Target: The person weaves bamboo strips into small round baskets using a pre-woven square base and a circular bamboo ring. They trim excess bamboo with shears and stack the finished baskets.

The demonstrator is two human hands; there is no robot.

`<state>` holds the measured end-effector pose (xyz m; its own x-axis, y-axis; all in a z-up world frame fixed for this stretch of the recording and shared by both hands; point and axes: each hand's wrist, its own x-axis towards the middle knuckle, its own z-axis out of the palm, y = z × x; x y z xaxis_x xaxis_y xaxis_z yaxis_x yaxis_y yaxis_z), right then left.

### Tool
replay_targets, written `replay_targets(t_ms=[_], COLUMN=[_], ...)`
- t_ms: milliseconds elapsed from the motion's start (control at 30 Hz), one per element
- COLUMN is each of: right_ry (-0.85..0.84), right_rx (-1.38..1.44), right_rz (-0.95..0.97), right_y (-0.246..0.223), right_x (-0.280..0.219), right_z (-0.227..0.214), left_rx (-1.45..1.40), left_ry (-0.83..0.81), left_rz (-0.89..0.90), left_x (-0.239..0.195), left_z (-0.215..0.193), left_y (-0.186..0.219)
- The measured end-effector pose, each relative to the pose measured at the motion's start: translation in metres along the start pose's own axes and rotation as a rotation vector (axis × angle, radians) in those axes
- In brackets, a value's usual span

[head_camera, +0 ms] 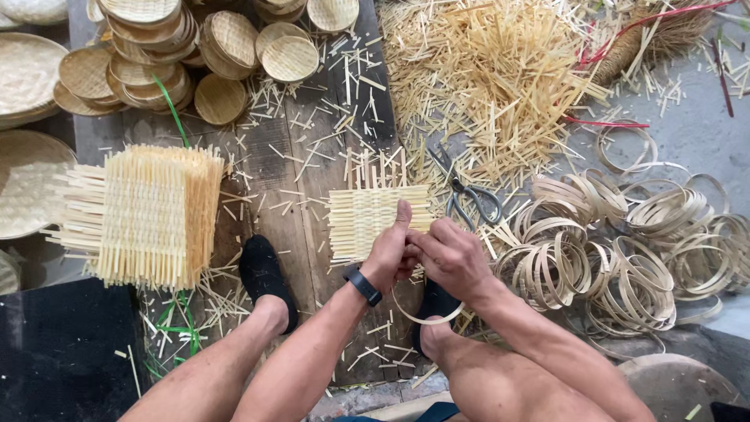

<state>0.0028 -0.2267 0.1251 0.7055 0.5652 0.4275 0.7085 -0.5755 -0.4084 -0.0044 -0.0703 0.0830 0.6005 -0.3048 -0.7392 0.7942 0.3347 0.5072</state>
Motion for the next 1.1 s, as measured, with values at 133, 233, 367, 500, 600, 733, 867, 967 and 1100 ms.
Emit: replay_targets(t_ms=[133,233,367,500,600,733,867,967,1100], right_ry=[0.000,-0.012,-0.136,-0.216,-0.390,-0.583,-0.517,-0.425,-0.400], right_rx=[0.011,0.042,0.316,1.064,1.186,0.913,1.008,1.193,1.318], right_rz=[0.022,0.021,0.282,1.095,0.953,0.937,1.067,1.100,1.171], right_y=[0.002,0.002,0.014,0.026,0.031,0.033,0.031,0.034,0.039], right_x=[-0.008,-0.004,0.013,0.025,0.031,0.036,0.047,0.044,0.021], right_z=[0.016,0.020,0.003,-0.031,-0.054,-0.062,-0.052,-0.039,-0.010], left_rx=[-0.140,-0.198,-0.222,-0.510,-0.555,-0.160,-0.342,-0.473,-0.253], left_ry=[0.100,0.085,-0.103,-0.119,-0.180,-0.186,-0.225,-0.185,-0.115], left_rz=[0.046,0.054,0.133,0.415,0.378,0.208,0.259,0.233,0.190], left_x=[0.009,0.012,0.013,0.004,-0.009,-0.018,-0.029,-0.036,-0.033], left_z=[-0.003,-0.007,-0.024,-0.047,-0.054,-0.046,-0.036,-0.043,-0.052], left_y=[-0.014,-0.018,-0.016,0.000,0.013,0.023,0.030,0.035,0.034])
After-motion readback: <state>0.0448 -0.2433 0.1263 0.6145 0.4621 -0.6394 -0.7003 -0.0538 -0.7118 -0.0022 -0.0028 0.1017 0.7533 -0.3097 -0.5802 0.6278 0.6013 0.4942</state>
